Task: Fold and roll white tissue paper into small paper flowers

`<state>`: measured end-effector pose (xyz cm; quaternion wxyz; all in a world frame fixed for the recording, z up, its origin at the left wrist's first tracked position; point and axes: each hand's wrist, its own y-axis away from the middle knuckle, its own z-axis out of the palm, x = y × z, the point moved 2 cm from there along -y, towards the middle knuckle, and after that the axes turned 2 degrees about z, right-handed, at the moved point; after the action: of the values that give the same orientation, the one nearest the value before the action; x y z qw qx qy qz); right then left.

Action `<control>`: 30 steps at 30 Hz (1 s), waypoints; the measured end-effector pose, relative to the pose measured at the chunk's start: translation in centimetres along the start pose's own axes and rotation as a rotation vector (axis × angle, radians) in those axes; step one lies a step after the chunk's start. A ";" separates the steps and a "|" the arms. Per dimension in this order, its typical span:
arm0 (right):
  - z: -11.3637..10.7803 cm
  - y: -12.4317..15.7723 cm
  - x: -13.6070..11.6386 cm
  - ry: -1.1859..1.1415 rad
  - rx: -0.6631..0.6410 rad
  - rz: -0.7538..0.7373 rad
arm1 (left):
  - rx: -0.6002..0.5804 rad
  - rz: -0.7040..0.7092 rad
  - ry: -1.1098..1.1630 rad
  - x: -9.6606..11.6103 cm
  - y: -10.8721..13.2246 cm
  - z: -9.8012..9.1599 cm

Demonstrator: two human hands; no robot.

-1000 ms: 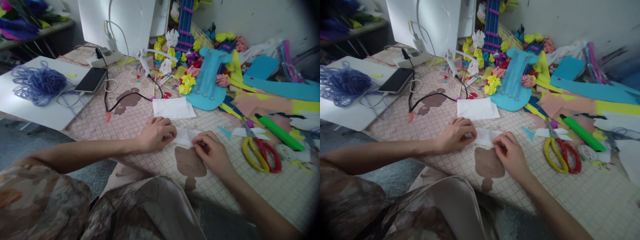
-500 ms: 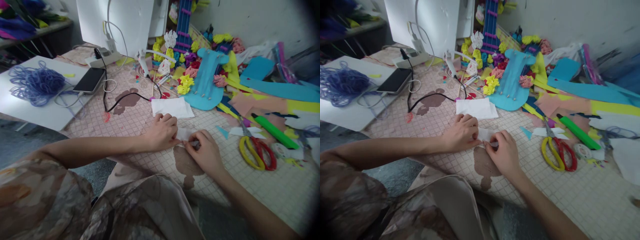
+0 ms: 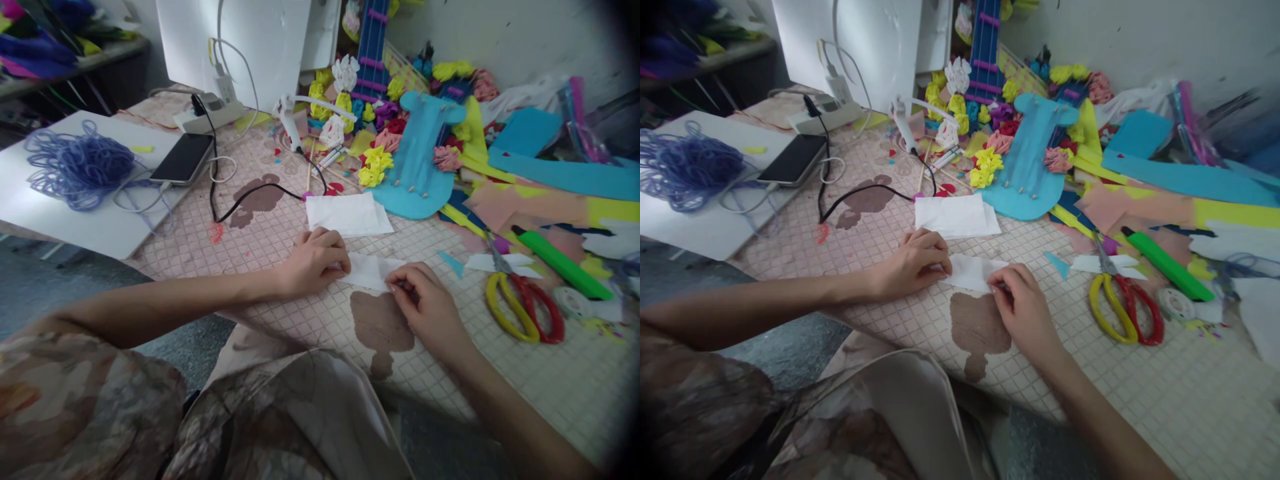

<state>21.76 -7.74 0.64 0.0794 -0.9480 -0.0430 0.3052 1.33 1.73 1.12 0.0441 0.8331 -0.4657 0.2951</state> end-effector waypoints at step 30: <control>-1.3 -1.5 2.6 0.058 0.066 0.099 | -0.008 -0.084 0.026 -2.0 -2.0 -1.4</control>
<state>24.63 -6.11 0.48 0.0966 -0.9543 0.0166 0.2822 1.49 4.81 1.60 0.0660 0.8479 -0.4307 0.3020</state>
